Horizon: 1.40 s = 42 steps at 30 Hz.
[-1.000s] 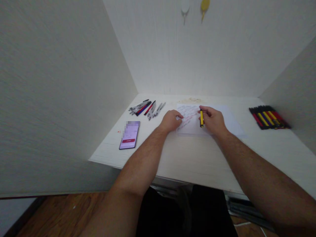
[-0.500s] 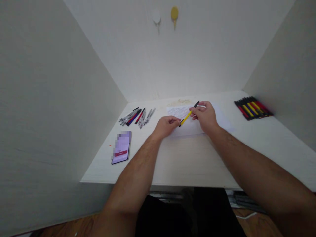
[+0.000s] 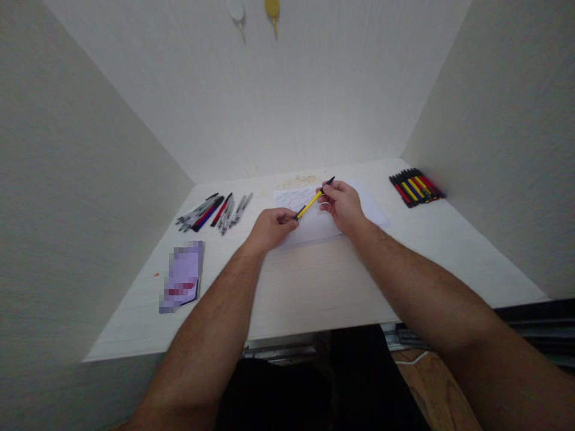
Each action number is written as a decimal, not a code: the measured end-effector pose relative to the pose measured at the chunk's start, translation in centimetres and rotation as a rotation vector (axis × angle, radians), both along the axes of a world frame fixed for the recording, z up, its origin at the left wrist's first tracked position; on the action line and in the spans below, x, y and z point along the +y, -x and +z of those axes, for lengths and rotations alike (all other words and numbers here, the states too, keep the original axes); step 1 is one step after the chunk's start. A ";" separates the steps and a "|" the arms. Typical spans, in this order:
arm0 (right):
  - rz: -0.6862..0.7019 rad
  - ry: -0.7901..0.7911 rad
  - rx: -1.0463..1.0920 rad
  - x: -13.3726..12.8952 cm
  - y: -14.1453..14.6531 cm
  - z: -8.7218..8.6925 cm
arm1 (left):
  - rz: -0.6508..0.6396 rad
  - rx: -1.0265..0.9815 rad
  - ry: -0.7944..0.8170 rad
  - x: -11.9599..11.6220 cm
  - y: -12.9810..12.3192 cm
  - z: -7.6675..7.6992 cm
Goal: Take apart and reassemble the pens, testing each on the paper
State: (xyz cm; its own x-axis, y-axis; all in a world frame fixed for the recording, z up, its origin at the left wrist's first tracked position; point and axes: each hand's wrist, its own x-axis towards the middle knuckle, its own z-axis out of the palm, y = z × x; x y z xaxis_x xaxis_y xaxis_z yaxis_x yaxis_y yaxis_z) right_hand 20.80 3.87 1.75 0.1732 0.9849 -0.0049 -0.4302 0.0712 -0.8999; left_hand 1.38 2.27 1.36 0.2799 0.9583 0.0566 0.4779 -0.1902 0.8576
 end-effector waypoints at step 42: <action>-0.019 -0.036 -0.053 0.1 -0.1 -0.6 | 0.092 0.022 -0.071 0.2 0.1 -0.5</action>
State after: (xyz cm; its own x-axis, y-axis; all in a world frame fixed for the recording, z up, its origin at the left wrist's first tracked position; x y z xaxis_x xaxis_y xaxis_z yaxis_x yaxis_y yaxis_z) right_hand 20.93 3.93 1.20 0.1905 0.9808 0.0405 -0.3807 0.1119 -0.9179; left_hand 1.29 2.46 0.86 0.1926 0.9740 0.1196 0.5151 -0.2041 0.8325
